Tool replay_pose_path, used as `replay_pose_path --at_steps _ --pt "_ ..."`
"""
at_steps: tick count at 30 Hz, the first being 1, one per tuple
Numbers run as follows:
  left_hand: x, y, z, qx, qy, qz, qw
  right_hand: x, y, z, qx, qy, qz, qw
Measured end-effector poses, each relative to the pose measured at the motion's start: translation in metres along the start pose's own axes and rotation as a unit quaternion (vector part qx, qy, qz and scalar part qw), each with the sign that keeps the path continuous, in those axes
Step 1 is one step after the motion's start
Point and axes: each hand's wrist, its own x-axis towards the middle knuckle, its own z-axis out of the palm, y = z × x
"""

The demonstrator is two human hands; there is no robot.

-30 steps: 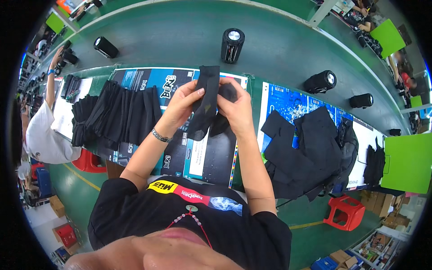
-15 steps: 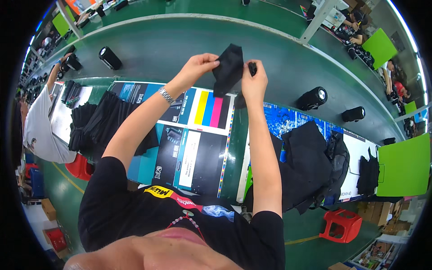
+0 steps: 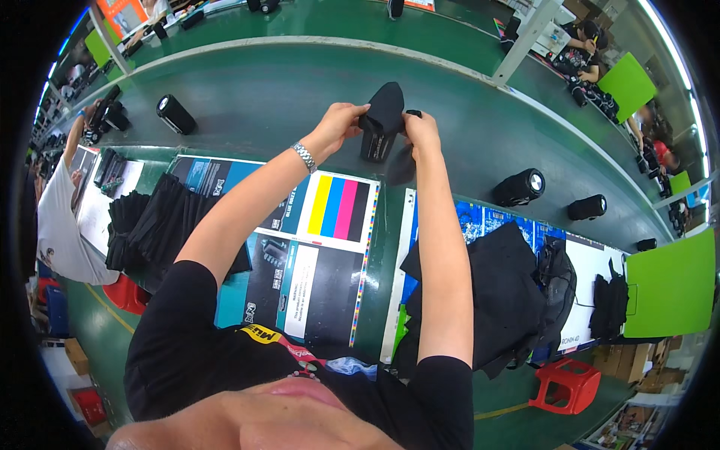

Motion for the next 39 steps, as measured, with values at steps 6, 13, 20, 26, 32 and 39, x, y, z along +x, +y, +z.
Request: replay_pose_path --at_steps 6,13,20,26,32,39 --pt "0.0 -0.011 0.006 0.035 -0.002 -0.118 0.992 0.003 0.023 -0.019 -0.138 -0.003 0.02 0.99" --pt "0.034 -0.009 0.018 -0.023 -0.06 -0.144 0.988 0.007 0.032 -0.026 -0.197 -0.002 0.005 0.98" --pt "0.044 -0.045 0.04 0.071 -0.079 -0.007 0.994 0.003 0.035 -0.046 -0.262 0.005 -0.019 0.965" --pt "0.092 -0.102 0.018 0.51 -0.052 0.24 0.824 0.015 0.052 -0.053 -0.325 0.015 -0.05 0.944" --pt "0.117 -0.15 -0.015 0.602 0.0 0.302 0.739 0.016 0.068 -0.044 -0.391 0.008 -0.068 0.918" --pt "0.088 -0.148 0.027 0.469 0.023 0.336 0.817 0.003 0.069 -0.063 -0.475 0.016 -0.027 0.88"
